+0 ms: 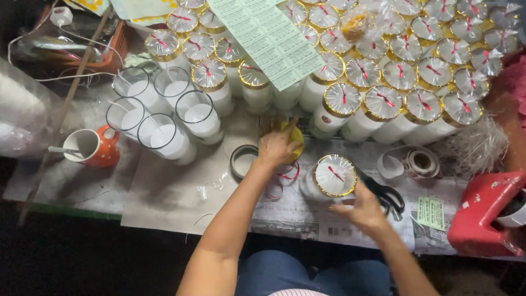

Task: A person is decorating glass candle jars by applying labels and tape at a labeling station.

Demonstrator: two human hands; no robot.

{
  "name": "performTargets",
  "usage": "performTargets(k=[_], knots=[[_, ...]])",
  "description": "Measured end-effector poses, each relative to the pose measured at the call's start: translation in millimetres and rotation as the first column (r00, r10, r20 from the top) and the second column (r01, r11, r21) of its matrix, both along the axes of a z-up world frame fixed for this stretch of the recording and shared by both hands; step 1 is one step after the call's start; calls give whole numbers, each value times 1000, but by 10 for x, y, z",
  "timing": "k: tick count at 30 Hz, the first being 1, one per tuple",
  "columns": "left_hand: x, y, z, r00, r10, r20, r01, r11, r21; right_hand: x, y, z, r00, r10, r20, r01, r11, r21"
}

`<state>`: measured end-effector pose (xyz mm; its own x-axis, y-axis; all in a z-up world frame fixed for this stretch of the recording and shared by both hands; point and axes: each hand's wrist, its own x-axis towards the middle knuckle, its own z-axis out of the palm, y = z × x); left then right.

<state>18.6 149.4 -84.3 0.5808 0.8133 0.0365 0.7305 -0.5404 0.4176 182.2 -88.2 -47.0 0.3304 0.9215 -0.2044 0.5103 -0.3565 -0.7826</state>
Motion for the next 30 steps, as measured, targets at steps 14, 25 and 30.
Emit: performTargets(k=[14,25,30], knots=[[-352,-596,969,940,-242,240,331,812,-480,-383,277,-88,980,-197,-13,182,881,437],[31,-627,1050,585,274,764,79,918,-389,-155,664,613,974,120,194,-201,854,479],[172,-206,744,618,-56,784,-124,978,167,-230,375,761,979,54,198,-151,843,516]])
